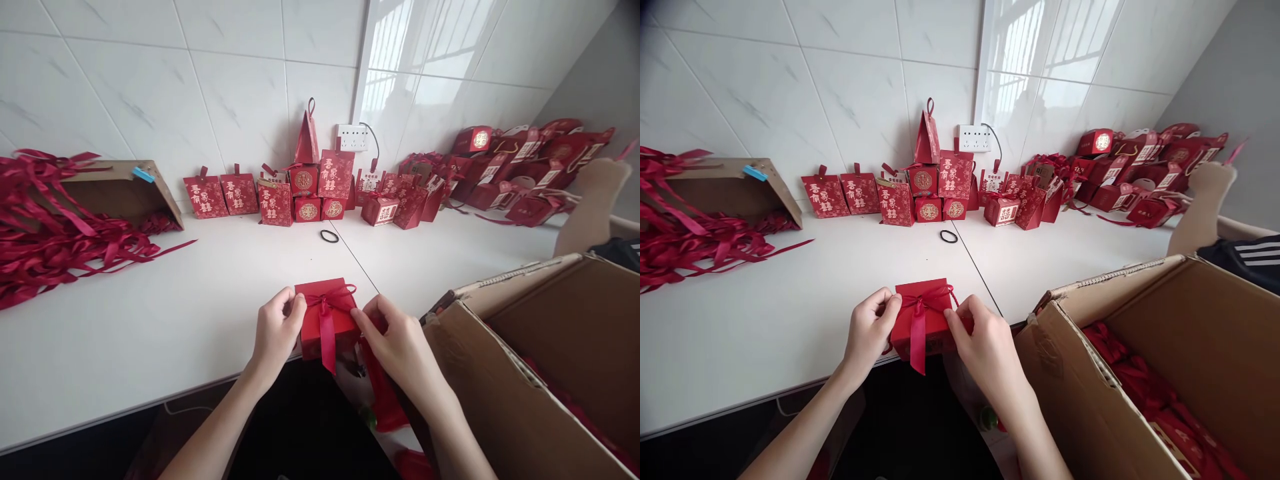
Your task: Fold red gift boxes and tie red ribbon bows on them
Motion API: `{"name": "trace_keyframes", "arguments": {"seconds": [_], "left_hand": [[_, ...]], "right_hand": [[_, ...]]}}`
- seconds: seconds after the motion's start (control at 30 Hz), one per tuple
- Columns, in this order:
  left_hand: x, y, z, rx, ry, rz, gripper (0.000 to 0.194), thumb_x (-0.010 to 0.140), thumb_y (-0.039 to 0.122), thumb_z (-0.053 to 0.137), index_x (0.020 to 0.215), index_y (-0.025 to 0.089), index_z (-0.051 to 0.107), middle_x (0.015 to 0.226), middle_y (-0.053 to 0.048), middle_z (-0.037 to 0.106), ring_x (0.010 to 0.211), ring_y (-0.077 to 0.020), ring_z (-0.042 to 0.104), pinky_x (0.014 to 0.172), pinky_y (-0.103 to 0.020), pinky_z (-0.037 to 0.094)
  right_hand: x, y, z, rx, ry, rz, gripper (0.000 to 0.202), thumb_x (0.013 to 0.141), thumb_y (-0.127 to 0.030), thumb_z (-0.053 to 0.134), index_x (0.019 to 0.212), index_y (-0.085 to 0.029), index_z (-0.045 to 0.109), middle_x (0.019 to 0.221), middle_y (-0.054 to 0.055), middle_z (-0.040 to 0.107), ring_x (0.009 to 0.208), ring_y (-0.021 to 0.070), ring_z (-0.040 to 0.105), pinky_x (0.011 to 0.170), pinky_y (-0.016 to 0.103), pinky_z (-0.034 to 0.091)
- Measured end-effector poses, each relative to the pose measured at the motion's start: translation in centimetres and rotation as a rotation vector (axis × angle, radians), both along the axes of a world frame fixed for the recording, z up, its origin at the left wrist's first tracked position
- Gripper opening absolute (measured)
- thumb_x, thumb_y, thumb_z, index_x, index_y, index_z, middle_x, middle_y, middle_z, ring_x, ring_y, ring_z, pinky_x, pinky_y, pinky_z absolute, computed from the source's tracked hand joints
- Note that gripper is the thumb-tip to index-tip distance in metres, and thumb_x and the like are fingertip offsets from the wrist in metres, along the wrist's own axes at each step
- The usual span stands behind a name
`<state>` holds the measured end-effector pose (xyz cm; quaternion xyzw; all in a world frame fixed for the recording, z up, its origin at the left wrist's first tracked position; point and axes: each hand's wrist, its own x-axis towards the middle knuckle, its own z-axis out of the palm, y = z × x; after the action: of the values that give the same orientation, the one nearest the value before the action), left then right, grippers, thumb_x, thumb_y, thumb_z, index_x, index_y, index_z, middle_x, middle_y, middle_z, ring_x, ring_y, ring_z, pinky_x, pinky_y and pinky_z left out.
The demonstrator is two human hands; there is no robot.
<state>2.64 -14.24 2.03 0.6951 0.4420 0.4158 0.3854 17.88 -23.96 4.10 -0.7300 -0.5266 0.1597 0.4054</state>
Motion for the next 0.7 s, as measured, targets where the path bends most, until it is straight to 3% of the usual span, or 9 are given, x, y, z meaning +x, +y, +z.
{"name": "trace_keyframes", "arguments": {"seconds": [0.13,0.27,0.37,0.43,0.57,0.7], "left_hand": [[0.3,-0.1,-0.1,0.026,-0.016,-0.002,0.034,0.081,0.029,0.045,0.056,0.020,0.024,0.051,0.006,0.022,0.048,-0.0078,0.024,0.045,-0.021,0.022],[0.4,-0.1,0.0,0.031,-0.029,-0.014,0.035,0.082,0.029,0.046,0.056,0.019,0.024,0.051,0.006,0.022,0.047,-0.0075,0.023,0.044,-0.021,0.022],[0.4,0.0,0.1,0.023,-0.039,-0.035,0.036,0.082,0.029,0.046,0.056,0.019,0.024,0.050,0.006,0.022,0.047,-0.0074,0.023,0.044,-0.021,0.022],[0.4,0.2,0.2,0.008,-0.049,-0.056,0.037,0.083,0.031,0.047,0.056,0.019,0.025,0.050,0.006,0.022,0.047,-0.0074,0.023,0.044,-0.021,0.022],[0.4,0.2,0.3,-0.022,-0.067,-0.072,0.037,0.083,0.034,0.046,0.056,0.019,0.026,0.051,0.006,0.024,0.047,-0.0076,0.025,0.044,-0.021,0.022],[0.4,0.1,0.2,-0.017,-0.062,-0.051,0.037,0.083,0.035,0.047,0.057,0.019,0.026,0.051,0.006,0.025,0.048,-0.0077,0.025,0.045,-0.020,0.023]], "right_hand": [[-2.3,-1.7,0.5,0.043,-0.230,-0.049,0.033,0.088,-0.037,0.042,0.060,-0.021,0.039,0.049,-0.004,0.050,0.039,0.0096,0.041,0.044,0.022,0.032],[-3.0,-3.3,0.7,-0.179,-0.402,0.182,0.027,0.086,-0.028,0.049,0.060,-0.020,0.047,0.058,-0.001,0.058,0.045,0.0112,0.050,0.045,0.022,0.032],[-1.2,-4.5,1.6,-0.385,-0.407,0.337,0.026,0.078,-0.039,0.062,0.060,-0.021,0.055,0.066,0.000,0.062,0.055,0.0154,0.057,0.050,0.023,0.033],[0.6,-4.5,2.5,-0.405,-0.325,0.274,0.036,0.079,-0.053,0.054,0.061,-0.021,0.055,0.063,0.000,0.061,0.054,0.0154,0.055,0.050,0.024,0.033],[2.5,-1.3,3.7,-0.202,-0.152,0.004,0.055,0.086,-0.062,0.024,0.058,-0.020,0.045,0.051,-0.001,0.046,0.048,0.0123,0.041,0.047,0.024,0.029],[1.6,3.2,2.3,-0.136,0.098,0.089,0.049,0.084,-0.058,0.036,0.054,-0.020,0.032,0.050,-0.005,0.030,0.047,0.0086,0.029,0.045,0.022,0.024]]}}
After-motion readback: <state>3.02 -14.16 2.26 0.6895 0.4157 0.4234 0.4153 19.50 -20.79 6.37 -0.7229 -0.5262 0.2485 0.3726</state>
